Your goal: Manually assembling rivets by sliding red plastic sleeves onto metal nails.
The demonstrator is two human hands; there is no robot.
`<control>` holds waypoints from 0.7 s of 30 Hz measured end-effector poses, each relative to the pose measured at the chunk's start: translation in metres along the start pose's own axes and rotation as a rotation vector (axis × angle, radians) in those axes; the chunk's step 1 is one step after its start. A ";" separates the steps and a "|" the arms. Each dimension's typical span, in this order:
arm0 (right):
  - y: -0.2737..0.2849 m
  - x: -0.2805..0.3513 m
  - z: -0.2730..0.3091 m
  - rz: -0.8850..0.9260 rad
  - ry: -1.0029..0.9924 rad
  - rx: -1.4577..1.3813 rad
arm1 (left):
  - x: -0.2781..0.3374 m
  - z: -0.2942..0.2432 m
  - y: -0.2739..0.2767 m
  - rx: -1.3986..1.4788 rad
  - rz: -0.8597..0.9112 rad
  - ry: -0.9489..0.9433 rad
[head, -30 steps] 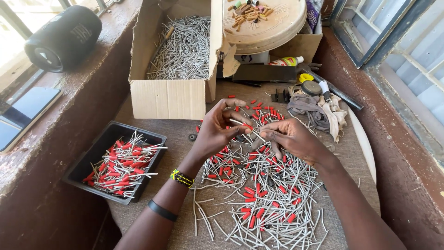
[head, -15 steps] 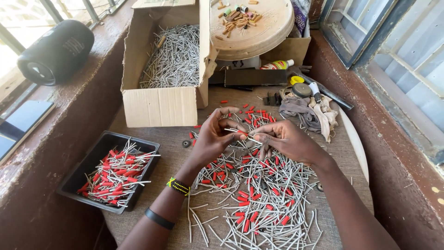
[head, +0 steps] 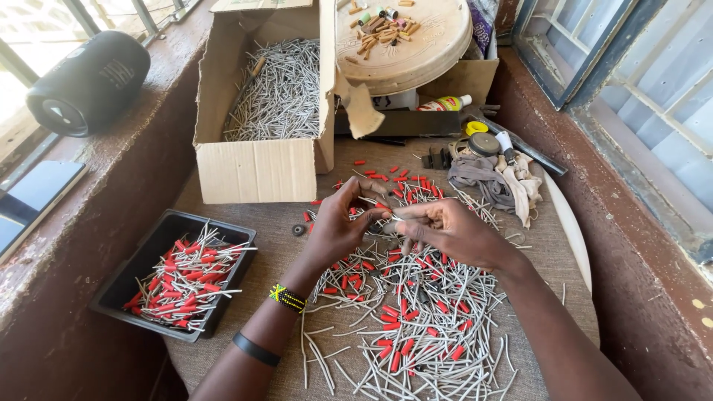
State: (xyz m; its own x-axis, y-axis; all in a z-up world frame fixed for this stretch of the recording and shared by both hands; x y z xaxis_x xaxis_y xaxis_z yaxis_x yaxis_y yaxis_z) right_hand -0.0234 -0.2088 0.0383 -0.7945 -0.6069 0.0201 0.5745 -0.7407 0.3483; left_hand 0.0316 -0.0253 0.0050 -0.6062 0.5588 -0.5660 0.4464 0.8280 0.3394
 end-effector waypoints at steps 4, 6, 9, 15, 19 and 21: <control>-0.002 -0.003 -0.013 -0.073 -0.057 0.094 | -0.001 -0.007 0.001 -0.010 -0.009 -0.008; -0.003 -0.002 -0.014 -0.102 -0.094 0.110 | 0.000 -0.020 0.000 -0.030 0.033 -0.030; -0.002 0.005 0.010 -0.128 -0.090 0.366 | 0.002 -0.016 -0.003 0.001 0.046 -0.051; -0.005 0.004 0.014 -0.147 0.104 0.614 | 0.002 -0.005 0.000 -0.018 0.041 -0.050; -0.011 0.002 0.021 -0.158 0.148 0.654 | 0.001 -0.002 -0.001 -0.028 0.028 -0.057; -0.005 -0.001 0.015 -0.180 0.143 0.646 | 0.001 -0.007 -0.001 -0.022 0.022 -0.055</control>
State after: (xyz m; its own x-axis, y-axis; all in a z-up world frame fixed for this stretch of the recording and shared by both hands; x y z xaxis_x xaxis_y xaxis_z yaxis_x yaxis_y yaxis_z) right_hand -0.0287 -0.2005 0.0504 -0.8072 -0.5557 -0.1993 0.1683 -0.5402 0.8245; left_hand 0.0262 -0.0256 0.0093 -0.5591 0.5744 -0.5979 0.4448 0.8164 0.3683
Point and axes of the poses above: each hand's wrist, its own x-axis away from the middle knuckle, its own y-axis out of the back of the hand, z = x × y, the point moved 4 cm from there along -x, towards the middle knuckle, and after that the axes turned 12 degrees about z, right-handed, at the moved point
